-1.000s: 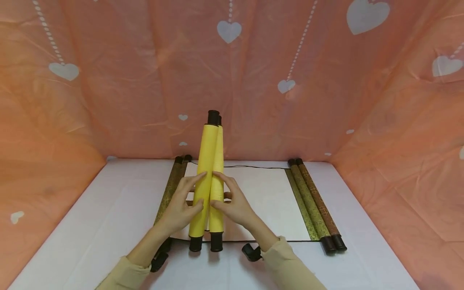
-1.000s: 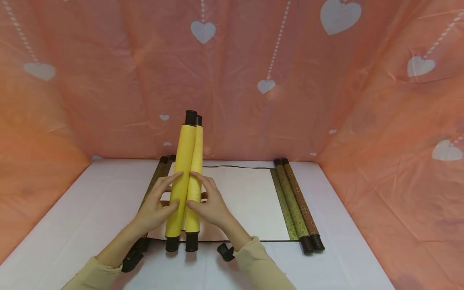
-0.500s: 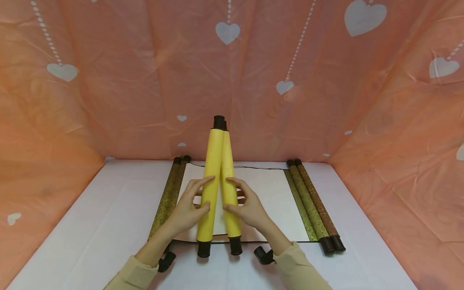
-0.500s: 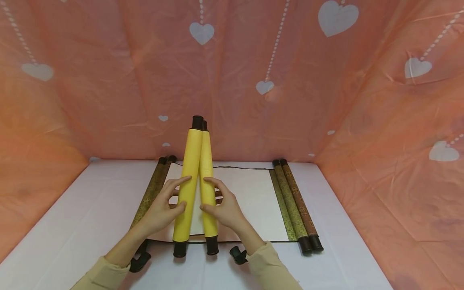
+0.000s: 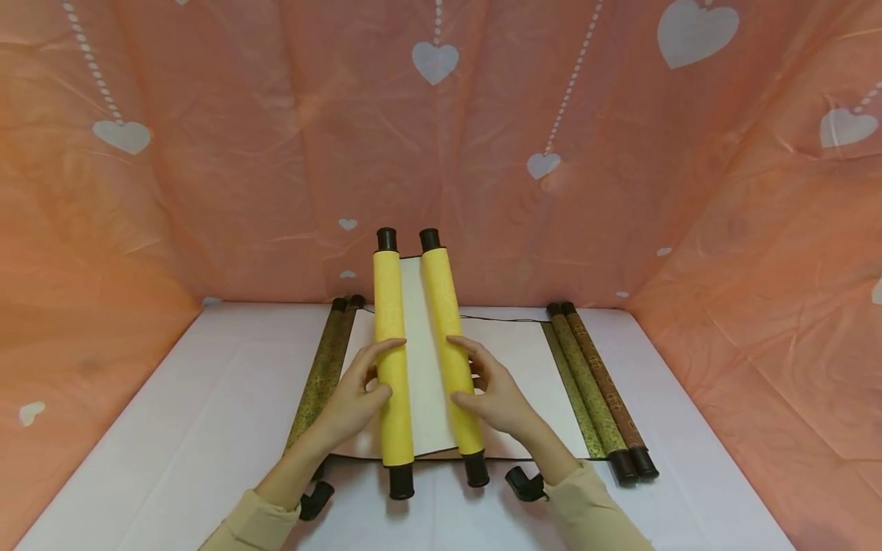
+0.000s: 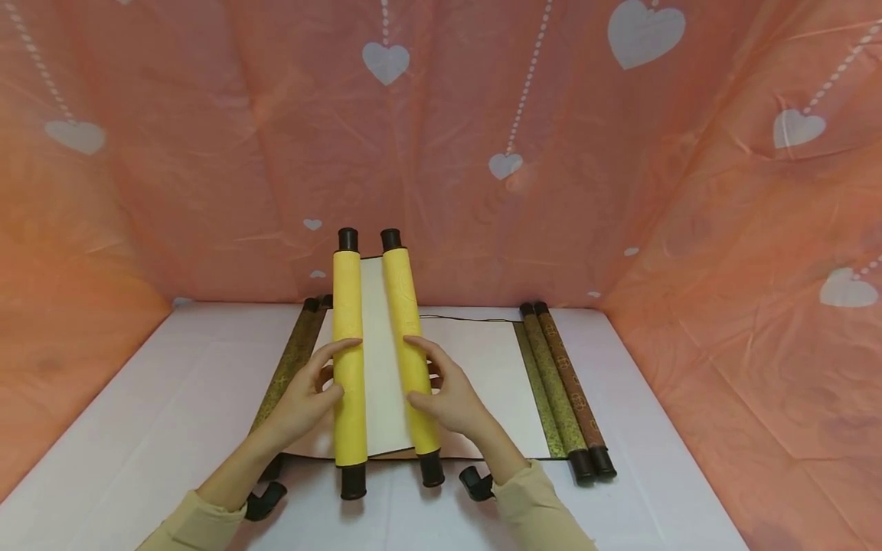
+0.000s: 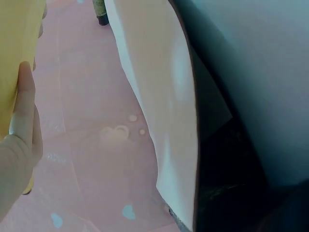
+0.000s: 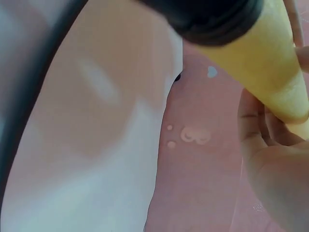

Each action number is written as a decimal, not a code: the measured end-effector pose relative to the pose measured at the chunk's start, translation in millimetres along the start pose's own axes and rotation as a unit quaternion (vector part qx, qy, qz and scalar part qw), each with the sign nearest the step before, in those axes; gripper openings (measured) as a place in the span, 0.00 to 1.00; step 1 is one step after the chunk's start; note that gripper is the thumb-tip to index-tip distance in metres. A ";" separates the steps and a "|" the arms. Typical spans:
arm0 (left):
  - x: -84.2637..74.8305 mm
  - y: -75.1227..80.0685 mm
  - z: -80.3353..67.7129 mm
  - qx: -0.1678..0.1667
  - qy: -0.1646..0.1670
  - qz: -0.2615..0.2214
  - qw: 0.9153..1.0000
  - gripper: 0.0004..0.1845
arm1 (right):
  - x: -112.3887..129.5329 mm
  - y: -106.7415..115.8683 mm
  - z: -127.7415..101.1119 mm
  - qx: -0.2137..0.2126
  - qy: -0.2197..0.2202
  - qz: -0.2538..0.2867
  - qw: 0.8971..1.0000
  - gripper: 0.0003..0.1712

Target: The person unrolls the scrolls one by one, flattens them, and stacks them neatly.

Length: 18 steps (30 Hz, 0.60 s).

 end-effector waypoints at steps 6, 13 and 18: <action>0.9 -3.7 -0.5 0.015 0.042 -0.043 0.998 0.29 | -0.6 6.3 -3.9 0.007 0.001 -0.003 1.000 0.48; 3.4 -4.7 -0.9 0.013 0.066 -0.020 0.998 0.30 | -5.1 10.7 -8.4 0.005 -0.035 0.030 0.999 0.52; 2.8 -3.6 -0.5 0.013 0.033 -0.002 0.999 0.29 | -7.2 12.3 -11.7 -0.008 -0.053 0.055 0.997 0.52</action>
Point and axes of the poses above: each hand's wrist, its own z-axis towards the middle knuckle, its own y-axis out of the back of the hand, x = y × z, the point moved 1 cm from there along z, towards the middle knuckle
